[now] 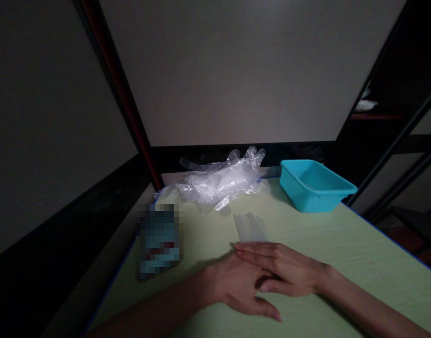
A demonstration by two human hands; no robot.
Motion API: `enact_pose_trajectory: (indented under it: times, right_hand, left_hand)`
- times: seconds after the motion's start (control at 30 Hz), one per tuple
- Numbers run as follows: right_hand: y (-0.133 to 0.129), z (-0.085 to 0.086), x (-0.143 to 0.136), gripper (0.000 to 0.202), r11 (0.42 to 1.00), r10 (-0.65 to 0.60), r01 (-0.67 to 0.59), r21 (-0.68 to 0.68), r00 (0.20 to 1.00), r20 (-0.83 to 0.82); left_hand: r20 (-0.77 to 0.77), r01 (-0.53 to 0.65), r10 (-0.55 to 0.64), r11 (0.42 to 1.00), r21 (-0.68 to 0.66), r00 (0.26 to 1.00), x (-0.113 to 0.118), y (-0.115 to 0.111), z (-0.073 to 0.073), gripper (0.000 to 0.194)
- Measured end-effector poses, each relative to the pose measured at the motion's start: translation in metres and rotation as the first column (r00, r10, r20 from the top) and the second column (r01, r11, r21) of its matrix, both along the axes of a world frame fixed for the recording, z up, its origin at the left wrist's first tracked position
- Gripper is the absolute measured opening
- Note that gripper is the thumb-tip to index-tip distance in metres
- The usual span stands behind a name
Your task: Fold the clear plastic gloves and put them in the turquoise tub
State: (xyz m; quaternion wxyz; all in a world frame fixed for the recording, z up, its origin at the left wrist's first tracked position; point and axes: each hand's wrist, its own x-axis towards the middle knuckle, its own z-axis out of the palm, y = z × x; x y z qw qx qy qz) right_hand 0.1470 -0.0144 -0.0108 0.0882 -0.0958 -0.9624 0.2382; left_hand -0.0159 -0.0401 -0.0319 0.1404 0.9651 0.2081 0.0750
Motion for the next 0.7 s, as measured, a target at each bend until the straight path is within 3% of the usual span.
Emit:
enact_pose_trajectory:
  times: [0.23,0.37,0.5,0.7]
  right_hand:
    - [0.017,-0.004,0.001,0.057,0.999,-0.009,0.013,-0.050,0.995,0.096]
    - [0.027,-0.006,-0.002,0.055,0.997,-0.029,0.041,-0.072,0.987,0.160]
    - [0.035,-0.009,-0.004,0.052,0.998,-0.048,0.055,-0.033,0.980,0.193]
    - [0.047,-0.016,-0.007,0.052,0.994,-0.106,0.097,0.051,0.972,0.210]
  left_hand:
    - [0.041,-0.058,0.057,0.997,0.042,0.998,0.000,-0.002,0.003,0.064]
    - [-0.020,-0.056,0.058,0.997,0.056,0.998,0.002,-0.001,0.003,0.067]
    - [-0.069,-0.064,0.069,0.995,0.078,0.995,0.003,-0.001,0.002,0.068]
    - [-0.025,-0.041,0.041,0.999,0.022,0.999,0.002,-0.003,0.008,0.078]
